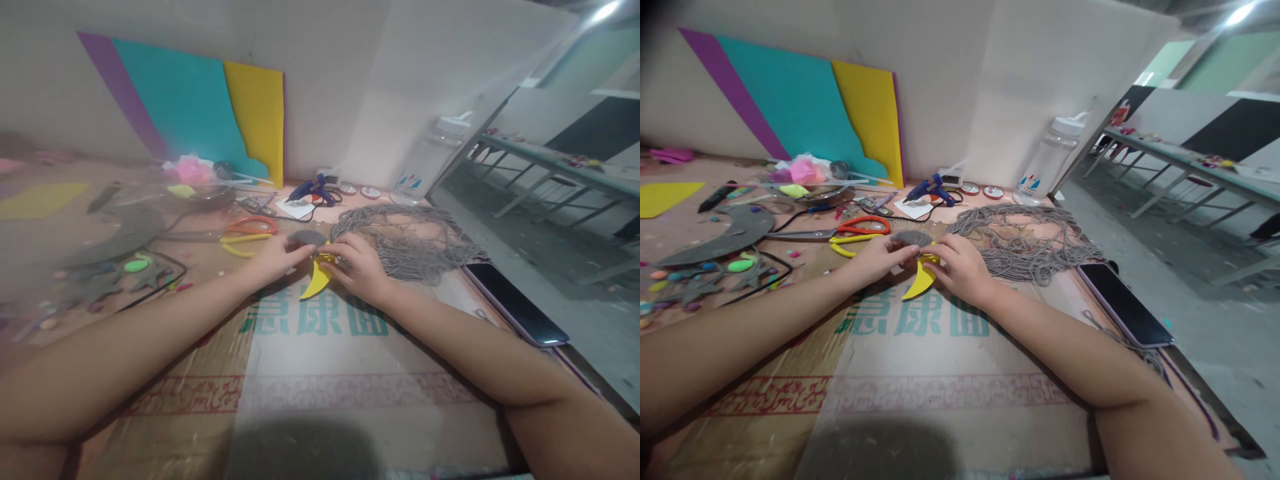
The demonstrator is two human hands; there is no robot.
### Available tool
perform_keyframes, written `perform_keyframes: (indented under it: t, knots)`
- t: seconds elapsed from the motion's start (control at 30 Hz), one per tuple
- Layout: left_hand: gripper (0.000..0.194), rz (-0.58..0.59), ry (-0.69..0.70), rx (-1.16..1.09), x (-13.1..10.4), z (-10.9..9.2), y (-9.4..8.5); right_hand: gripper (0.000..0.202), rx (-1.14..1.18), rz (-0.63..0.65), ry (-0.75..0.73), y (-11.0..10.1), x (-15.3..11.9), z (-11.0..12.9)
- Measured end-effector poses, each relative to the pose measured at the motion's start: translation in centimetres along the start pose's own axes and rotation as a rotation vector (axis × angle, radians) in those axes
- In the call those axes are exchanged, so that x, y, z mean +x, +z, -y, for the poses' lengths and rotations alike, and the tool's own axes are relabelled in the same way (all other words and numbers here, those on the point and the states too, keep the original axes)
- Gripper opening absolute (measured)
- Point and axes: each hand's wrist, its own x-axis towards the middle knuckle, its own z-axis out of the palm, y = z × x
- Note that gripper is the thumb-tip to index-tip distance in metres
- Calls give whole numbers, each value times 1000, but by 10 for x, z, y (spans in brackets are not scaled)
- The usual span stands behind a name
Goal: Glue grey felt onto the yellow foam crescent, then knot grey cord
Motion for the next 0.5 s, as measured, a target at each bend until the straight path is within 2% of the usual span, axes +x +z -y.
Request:
perform_keyframes:
  t: [0.3,0.5]
  knots:
    - [39,41,-2,18,-1,-1,0,15,59,-24,19,2,0,-1]
    - [39,56,-14,33,-3,-5,0,13,153,-21,129,-1,1,0]
